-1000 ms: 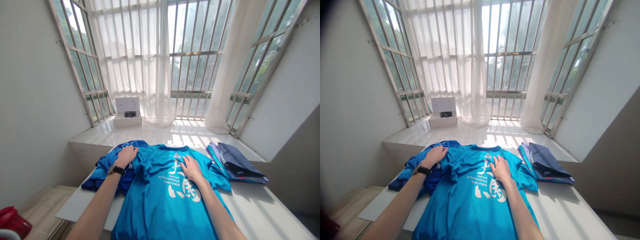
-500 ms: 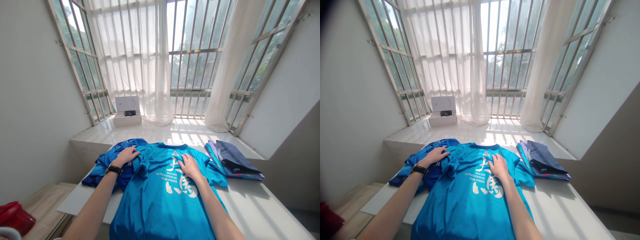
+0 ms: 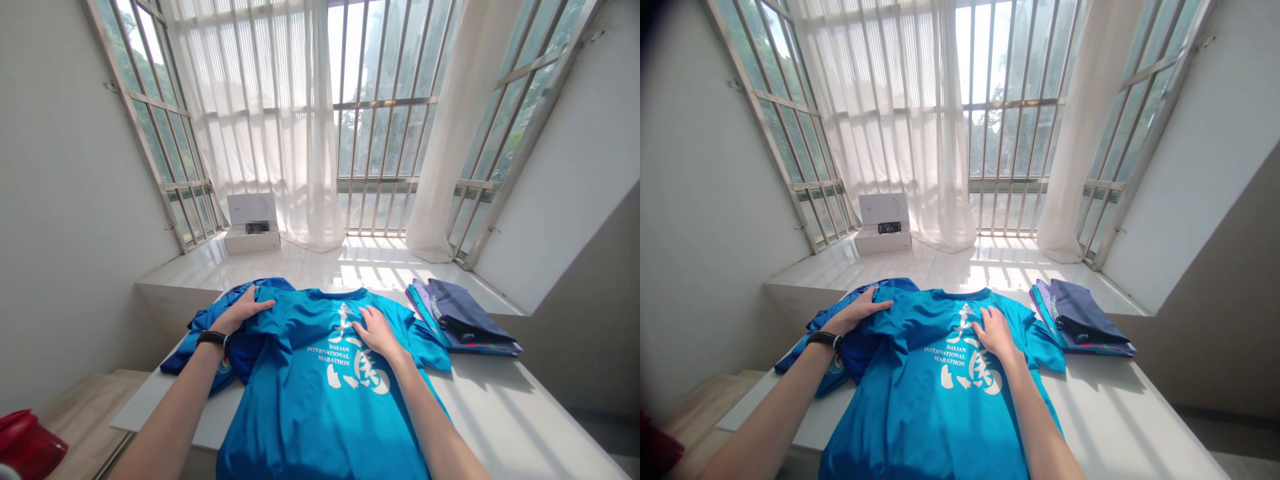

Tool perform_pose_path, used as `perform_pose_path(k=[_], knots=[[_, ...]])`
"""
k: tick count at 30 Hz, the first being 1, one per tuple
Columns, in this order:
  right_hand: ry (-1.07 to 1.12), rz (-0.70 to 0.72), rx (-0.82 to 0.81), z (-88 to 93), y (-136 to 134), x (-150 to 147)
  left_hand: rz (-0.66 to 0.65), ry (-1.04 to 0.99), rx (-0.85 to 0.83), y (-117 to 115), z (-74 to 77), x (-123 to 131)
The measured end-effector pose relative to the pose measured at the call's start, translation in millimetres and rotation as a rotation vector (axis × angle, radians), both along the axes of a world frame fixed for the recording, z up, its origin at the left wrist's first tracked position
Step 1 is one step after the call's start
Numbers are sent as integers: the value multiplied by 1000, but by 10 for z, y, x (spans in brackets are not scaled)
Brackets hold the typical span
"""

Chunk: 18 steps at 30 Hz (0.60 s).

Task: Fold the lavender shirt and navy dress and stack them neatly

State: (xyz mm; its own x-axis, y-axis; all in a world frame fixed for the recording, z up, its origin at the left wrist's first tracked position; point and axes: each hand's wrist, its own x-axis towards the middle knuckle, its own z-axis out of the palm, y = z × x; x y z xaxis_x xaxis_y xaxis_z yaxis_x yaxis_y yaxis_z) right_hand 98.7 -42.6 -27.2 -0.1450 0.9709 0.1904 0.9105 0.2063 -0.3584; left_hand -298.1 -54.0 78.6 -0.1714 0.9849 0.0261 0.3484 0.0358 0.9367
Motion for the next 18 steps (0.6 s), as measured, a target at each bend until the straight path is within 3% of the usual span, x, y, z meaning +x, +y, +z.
perform_pose_path(k=[3, 8, 11, 13, 15, 16, 18], knots=[[43, 52, 6, -6, -7, -4, -57, 82, 61, 4, 86, 19], [126, 156, 11, 94, -71, -54, 299, 328, 150, 167, 219, -157], [200, 249, -13, 207, -123, -75, 370, 514, 163, 138, 273, -203], [270, 294, -38, 270, -137, -61, 396, 766, 237, 61, 299, -85], [311, 292, -45, 299, -127, -27, 362, 995, 331, -9, 306, 166], [302, 269, -38, 297, -115, -8, 285, 1048, 351, -28, 296, 330], [252, 207, -21, 259, -86, 25, -18, 1075, 293, -20, 235, 695]])
